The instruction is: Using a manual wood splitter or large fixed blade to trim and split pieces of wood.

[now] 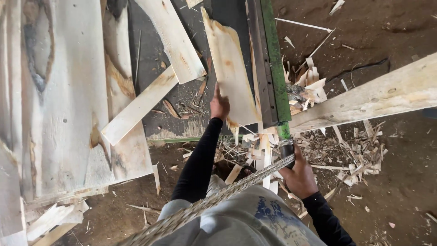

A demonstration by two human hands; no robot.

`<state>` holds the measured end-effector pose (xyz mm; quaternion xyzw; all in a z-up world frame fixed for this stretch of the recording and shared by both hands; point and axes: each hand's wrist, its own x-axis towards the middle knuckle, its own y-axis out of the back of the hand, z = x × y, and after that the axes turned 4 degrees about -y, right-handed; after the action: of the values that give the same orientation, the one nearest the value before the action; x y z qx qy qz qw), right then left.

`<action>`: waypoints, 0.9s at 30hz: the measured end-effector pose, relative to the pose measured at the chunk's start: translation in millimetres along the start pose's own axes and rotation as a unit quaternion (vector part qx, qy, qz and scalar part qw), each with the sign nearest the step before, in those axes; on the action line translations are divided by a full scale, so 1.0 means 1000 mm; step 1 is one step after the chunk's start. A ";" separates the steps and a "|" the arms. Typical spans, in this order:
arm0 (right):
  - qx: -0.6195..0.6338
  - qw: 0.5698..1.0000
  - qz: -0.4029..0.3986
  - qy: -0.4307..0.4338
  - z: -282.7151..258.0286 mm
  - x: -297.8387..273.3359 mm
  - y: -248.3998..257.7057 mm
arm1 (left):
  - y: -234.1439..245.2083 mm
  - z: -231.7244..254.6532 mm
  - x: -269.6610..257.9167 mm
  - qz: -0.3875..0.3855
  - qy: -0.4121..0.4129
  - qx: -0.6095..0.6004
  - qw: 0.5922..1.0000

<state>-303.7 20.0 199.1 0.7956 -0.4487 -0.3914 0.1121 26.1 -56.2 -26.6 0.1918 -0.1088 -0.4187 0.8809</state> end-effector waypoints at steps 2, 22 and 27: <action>0.006 1.000 -0.012 -0.022 -0.019 -0.007 0.006 | -0.002 -0.002 0.009 -0.067 0.082 0.079 0.991; -0.013 1.000 0.025 0.014 0.014 0.011 -0.021 | -0.084 -0.010 0.086 -0.209 0.008 0.199 0.957; -0.048 0.998 0.034 0.025 0.051 0.032 -0.040 | -0.083 0.000 0.087 -0.211 0.032 0.208 0.955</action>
<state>-306.7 26.5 127.1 0.7835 -0.4530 -0.3880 0.1744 23.0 -171.7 -59.6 0.4026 -0.1228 -0.5565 0.7163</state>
